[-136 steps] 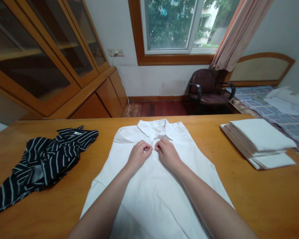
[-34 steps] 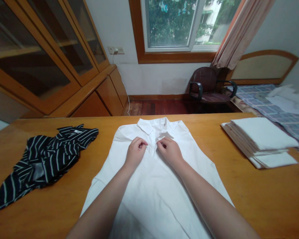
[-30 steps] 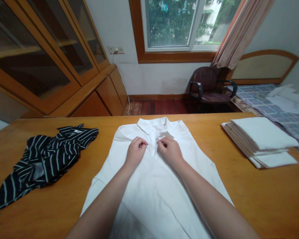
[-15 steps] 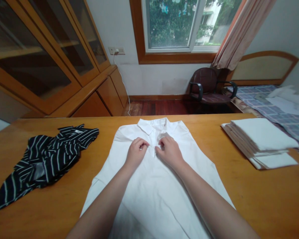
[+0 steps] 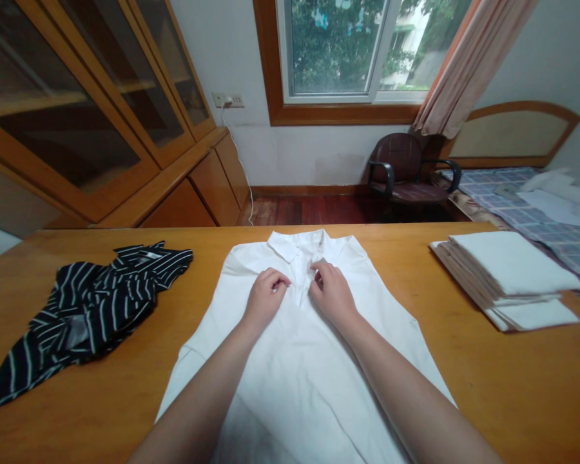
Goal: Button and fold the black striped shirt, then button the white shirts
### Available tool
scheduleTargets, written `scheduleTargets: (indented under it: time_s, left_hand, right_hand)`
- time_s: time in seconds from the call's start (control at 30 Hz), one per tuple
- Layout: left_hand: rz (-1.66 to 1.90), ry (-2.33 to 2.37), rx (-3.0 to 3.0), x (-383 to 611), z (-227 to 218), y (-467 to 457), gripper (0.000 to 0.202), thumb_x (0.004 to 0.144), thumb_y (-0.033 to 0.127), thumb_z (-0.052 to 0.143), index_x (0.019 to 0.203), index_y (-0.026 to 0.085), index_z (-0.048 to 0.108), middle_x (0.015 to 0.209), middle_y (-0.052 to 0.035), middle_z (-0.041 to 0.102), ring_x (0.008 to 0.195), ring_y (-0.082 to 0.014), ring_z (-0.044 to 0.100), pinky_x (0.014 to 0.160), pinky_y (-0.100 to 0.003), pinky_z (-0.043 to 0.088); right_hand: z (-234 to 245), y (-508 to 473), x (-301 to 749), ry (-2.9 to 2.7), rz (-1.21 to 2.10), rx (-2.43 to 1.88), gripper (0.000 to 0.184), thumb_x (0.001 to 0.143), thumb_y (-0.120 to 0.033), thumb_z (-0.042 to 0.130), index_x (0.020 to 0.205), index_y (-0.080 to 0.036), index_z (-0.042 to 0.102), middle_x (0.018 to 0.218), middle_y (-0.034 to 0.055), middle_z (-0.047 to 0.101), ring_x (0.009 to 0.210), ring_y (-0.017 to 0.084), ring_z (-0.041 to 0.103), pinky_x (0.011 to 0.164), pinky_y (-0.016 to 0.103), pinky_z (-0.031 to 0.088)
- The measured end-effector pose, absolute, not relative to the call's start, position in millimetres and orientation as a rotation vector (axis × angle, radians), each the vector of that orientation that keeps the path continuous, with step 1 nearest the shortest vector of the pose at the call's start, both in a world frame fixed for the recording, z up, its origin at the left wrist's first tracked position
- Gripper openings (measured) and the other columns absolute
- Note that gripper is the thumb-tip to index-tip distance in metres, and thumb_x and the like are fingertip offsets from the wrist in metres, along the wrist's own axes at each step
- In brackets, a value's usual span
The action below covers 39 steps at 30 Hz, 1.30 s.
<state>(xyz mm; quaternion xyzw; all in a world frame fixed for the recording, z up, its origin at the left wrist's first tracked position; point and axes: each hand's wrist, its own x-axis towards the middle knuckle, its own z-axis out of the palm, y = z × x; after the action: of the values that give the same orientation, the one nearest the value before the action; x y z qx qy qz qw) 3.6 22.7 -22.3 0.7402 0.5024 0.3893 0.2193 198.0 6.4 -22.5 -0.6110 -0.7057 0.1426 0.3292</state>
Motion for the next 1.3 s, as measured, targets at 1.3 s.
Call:
scheduleTargets:
  time_s: [1.3]
  left_hand:
    - [0.834,0.987,2.295,8.8,-5.7,8.3,0.020,0.087,0.009,0.054,0.088,0.023,0.068,0.090,-0.0026,0.067,0.093,-0.0195,0.060,0.090,-0.034,0.047]
  right_hand:
    - [-35.8,18.0,205.4,-1.652,0.489,-1.424,0.036,0.089,-0.017,0.049,0.119,-0.020,0.068,0.115,0.0095,0.063,0.107,0.023,0.059,0.098,0.040,0.049]
